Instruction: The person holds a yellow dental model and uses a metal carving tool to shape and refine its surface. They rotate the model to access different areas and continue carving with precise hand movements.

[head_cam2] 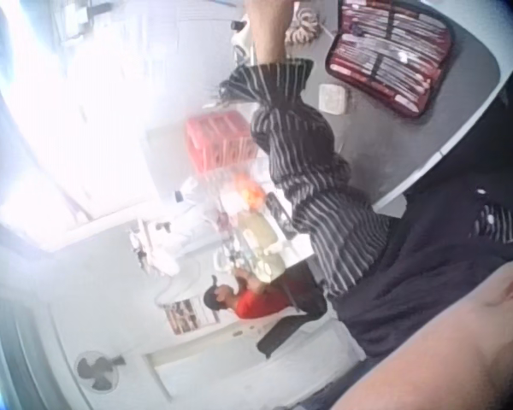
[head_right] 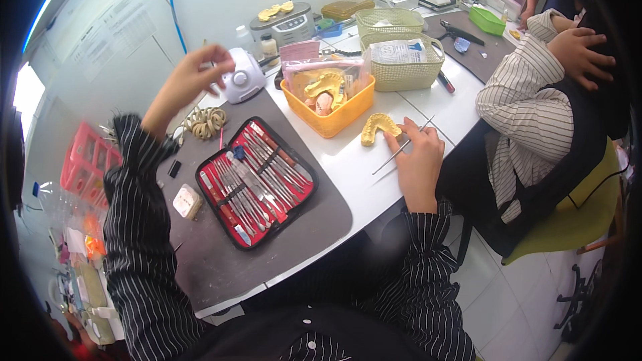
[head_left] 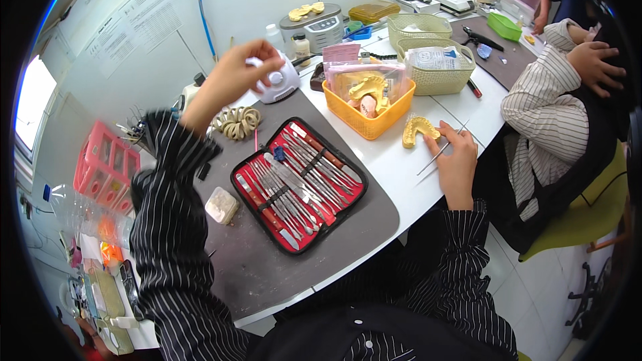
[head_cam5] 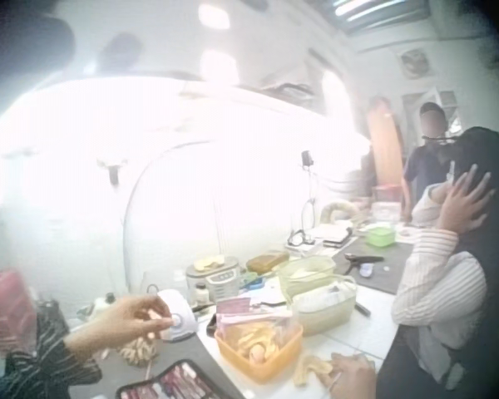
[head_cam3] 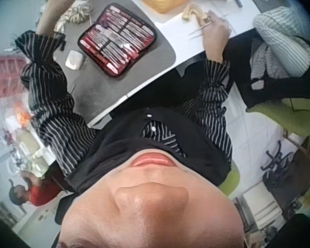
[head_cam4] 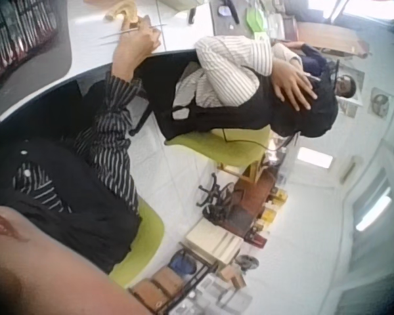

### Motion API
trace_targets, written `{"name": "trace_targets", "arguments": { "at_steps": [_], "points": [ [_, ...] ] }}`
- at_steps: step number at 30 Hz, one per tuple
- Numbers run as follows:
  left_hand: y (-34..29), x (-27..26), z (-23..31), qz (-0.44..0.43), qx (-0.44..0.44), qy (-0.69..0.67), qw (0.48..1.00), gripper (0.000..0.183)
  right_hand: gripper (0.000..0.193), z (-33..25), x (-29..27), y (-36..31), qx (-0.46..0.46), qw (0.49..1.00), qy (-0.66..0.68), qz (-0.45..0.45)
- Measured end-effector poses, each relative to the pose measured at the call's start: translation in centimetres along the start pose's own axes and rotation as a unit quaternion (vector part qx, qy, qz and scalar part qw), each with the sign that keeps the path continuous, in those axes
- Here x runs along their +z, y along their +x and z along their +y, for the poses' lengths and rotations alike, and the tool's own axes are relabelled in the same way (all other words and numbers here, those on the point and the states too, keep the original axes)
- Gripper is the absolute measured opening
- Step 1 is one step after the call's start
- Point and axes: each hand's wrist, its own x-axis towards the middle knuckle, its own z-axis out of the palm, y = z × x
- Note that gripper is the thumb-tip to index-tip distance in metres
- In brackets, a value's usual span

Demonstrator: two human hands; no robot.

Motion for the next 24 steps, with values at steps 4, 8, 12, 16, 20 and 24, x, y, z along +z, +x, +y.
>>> {"name": "trace_targets", "arguments": {
  "at_steps": [4,8,12,16,20,24],
  "points": [
    [8.2,-1.6,-3.7,0.075,-0.021,0.126,0.989,0.028,0.032,-0.5,0.2,-0.1,0.016,1.0,0.007,0.001],
    [14.4,-2.5,-8.5,0.127,-0.04,0.157,0.979,0.02,0.035,-0.6,0.3,0.0,0.024,1.0,0.015,0.005],
    [20.0,-0.8,-11.5,0.159,-0.054,0.111,0.98,0.017,0.037,-0.7,-0.4,0.2,0.045,0.999,0.004,0.01],
    [24.0,-0.7,-13.6,0.175,-0.082,0.092,0.977,0.018,0.035,-1.2,-0.4,0.4,0.058,0.998,0.021,0.018],
    [26.3,0.6,-13.5,0.212,-0.129,0.167,0.954,0.029,0.031,-1.3,-0.6,0.5,0.059,0.998,0.019,0.004],
    [26.7,1.2,-13.4,0.239,-0.109,0.305,0.915,0.048,0.027,-1.8,-0.7,0.6,0.065,0.998,0.011,-0.009]
  ]
}}
